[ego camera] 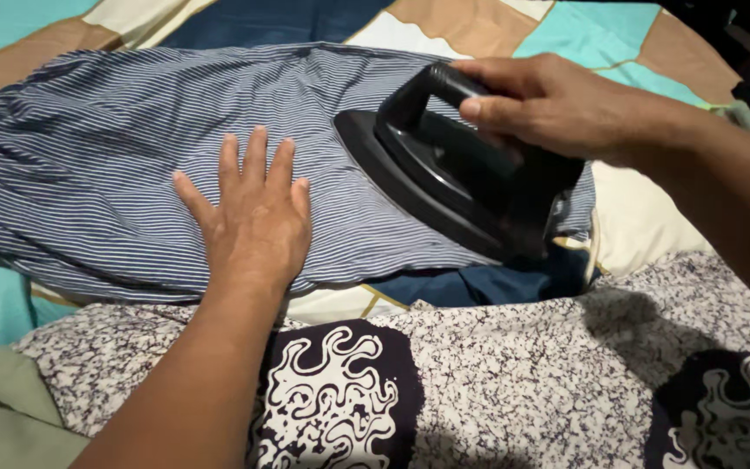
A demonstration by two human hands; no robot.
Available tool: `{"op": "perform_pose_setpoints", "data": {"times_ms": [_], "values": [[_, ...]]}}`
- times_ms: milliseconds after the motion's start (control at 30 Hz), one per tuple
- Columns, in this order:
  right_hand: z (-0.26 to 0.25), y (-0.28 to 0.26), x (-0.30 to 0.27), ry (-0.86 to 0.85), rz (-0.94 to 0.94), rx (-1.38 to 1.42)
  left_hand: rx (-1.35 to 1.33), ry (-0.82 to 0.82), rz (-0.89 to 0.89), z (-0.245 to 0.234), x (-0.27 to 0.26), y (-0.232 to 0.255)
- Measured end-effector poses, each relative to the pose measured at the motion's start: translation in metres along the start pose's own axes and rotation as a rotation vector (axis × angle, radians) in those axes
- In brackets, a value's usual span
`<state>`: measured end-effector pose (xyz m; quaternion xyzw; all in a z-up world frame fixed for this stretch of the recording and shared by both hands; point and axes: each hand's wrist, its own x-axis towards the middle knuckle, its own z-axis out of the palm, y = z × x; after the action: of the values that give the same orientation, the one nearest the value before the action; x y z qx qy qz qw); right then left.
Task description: The person irons a striped shirt on a bed using a handheld iron. They smooth the fabric, iron multiple sections, fold the shirt, and iron the folded edges before placing it aside.
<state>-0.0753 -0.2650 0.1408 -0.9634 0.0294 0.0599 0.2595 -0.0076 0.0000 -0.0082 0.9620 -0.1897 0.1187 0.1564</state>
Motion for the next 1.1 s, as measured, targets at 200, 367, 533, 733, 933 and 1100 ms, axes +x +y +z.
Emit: {"op": "perform_pose_setpoints", "data": {"times_ms": [200,367,533,733,933,1100], "values": [[-0.001,-0.024,0.002,-0.012,0.108,-0.02,-0.029,0.015,-0.045,-0.004,-0.004,0.011],[0.011,-0.021,0.002,0.142,0.165,-0.156,-0.067,-0.049,-0.076,-0.013,-0.011,0.022],[0.019,-0.007,0.026,0.388,0.044,-0.314,-0.069,-0.07,-0.087,-0.014,-0.01,0.023],[0.013,-0.014,0.021,0.146,-0.063,-0.049,-0.035,-0.024,-0.053,-0.009,-0.01,0.02],[0.029,-0.024,0.062,0.36,-0.191,-0.203,-0.029,-0.067,-0.074,-0.008,-0.009,0.021],[0.034,-0.033,0.07,0.414,-0.103,-0.343,-0.047,-0.054,-0.081,-0.011,-0.008,0.02]]}}
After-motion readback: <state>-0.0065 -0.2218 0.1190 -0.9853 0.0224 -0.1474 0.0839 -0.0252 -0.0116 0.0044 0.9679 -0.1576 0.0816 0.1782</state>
